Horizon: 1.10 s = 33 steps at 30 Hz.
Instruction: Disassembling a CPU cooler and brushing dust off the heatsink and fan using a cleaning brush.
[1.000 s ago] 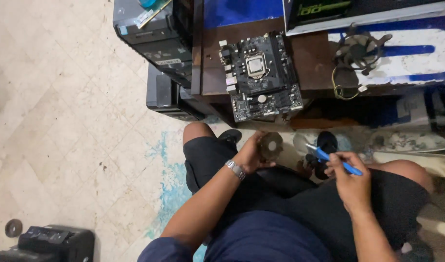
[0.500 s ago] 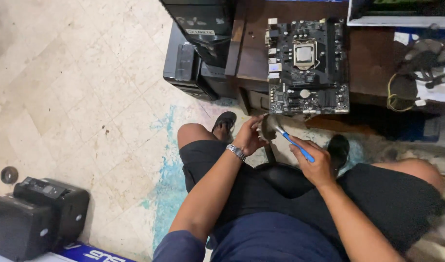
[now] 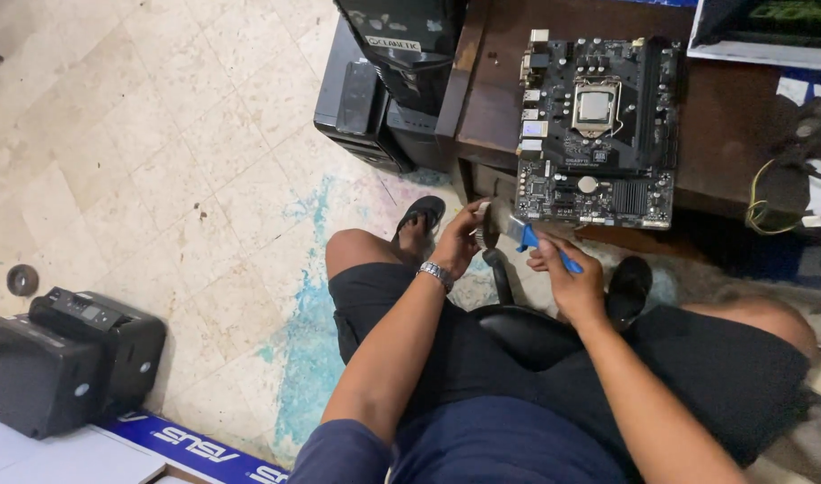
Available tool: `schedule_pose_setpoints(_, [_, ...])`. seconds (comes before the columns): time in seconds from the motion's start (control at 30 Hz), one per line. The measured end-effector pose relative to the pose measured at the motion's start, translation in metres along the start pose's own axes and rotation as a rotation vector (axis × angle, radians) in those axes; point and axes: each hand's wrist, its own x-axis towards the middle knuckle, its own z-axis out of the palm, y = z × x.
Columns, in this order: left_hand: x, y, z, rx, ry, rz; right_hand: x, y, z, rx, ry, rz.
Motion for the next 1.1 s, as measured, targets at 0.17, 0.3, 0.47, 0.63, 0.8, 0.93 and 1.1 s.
schedule_pose_setpoints(0.17, [-0.018,0.011,0.000,0.093,0.030,0.021,0.007,0.046,-0.023,-0.182,-0.025,0.248])
schedule_pose_setpoints(0.3, [-0.018,0.006,-0.011,0.125,0.055,0.065,0.009,0.033,-0.018,-0.011,0.029,0.229])
schedule_pose_setpoints(0.47, [-0.034,0.008,0.000,0.281,0.114,0.218,0.003,-0.010,0.009,-0.098,-0.038,0.245])
schedule_pose_setpoints(0.63, [-0.041,0.009,-0.002,0.354,0.096,0.366,0.014,0.051,-0.005,-0.334,-0.159,0.414])
schedule_pose_setpoints(0.8, [-0.057,0.024,0.003,0.507,0.195,0.409,0.021,0.005,0.004,0.005,-0.021,0.162])
schedule_pose_setpoints(0.93, [-0.058,0.036,0.008,0.646,0.183,0.481,0.023,0.002,0.019,-0.021,-0.120,0.136])
schedule_pose_setpoints(1.1, [-0.062,0.043,0.007,0.825,0.145,0.556,0.027,0.054,0.021,-0.229,-0.240,0.297])
